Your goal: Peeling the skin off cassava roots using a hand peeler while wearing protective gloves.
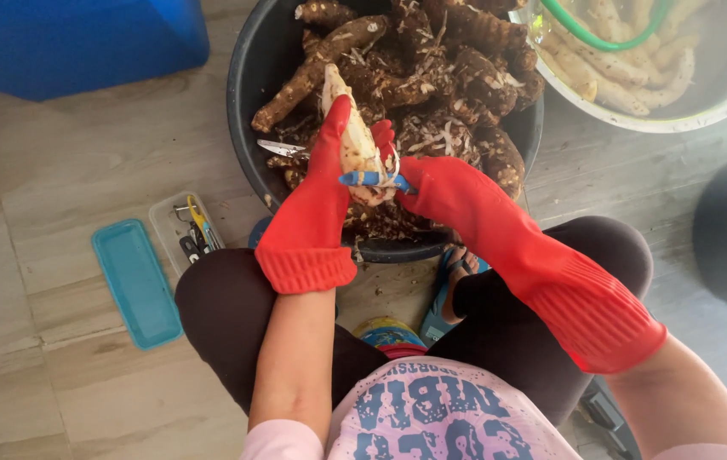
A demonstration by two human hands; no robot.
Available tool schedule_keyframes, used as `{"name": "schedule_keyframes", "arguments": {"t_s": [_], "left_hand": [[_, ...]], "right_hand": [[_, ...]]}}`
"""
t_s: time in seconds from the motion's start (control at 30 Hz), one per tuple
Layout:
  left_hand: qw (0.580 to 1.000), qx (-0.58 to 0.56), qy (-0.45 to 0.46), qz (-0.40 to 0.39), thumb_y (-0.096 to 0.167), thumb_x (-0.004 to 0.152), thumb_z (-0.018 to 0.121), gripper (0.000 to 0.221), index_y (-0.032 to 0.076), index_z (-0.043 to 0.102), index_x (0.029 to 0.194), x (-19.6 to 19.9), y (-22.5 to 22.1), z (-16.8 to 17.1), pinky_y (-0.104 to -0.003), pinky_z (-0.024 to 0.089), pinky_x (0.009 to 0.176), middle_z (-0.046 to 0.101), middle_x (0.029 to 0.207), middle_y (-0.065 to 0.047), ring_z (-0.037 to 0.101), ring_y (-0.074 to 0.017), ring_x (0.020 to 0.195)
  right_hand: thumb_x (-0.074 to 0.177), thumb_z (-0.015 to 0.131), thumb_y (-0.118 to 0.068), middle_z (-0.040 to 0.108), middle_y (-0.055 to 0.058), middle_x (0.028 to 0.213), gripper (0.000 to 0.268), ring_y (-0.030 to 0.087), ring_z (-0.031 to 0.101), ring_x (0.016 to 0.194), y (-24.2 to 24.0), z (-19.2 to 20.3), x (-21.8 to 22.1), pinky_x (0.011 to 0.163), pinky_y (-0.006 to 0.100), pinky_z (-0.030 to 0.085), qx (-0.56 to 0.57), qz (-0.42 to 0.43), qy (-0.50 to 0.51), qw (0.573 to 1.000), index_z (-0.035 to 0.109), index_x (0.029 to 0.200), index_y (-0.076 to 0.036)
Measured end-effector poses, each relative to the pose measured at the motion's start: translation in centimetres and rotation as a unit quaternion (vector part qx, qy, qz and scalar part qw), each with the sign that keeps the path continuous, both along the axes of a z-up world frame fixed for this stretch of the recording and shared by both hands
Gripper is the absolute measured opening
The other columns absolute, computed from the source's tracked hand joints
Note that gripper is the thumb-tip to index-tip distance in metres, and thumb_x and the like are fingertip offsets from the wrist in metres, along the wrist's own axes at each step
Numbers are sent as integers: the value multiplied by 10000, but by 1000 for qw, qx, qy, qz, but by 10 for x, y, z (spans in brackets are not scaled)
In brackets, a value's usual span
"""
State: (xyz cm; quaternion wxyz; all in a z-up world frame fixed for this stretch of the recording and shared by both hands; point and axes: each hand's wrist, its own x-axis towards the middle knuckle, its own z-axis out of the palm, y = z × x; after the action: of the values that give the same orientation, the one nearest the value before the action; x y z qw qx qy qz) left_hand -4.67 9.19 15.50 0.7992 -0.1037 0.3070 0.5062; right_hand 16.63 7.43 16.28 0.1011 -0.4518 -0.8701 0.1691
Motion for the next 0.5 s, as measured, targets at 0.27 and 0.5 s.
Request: {"name": "schedule_keyframes", "arguments": {"t_s": [0.27, 0.5], "left_hand": [[982, -47, -59, -175, 484, 862, 713, 679, 71, 618, 1393, -19, 7, 49, -121, 601, 866, 745, 1243, -90, 729, -168, 1067], [987, -79, 132, 51, 473, 730, 734, 949, 130, 377, 1540, 22, 3, 7, -515, 609, 797, 712, 920, -216, 730, -327, 834]], "right_hand": [[871, 692, -399, 699, 100, 791, 227, 413, 692, 786, 8, 19, 3, 707, 474, 566, -151, -68, -3, 986, 627, 1020, -241], [974, 601, -272, 618, 40, 712, 103, 245, 517, 627, 14, 63, -15, 600, 402, 425, -268, -92, -130, 950, 583, 909, -193]]}}
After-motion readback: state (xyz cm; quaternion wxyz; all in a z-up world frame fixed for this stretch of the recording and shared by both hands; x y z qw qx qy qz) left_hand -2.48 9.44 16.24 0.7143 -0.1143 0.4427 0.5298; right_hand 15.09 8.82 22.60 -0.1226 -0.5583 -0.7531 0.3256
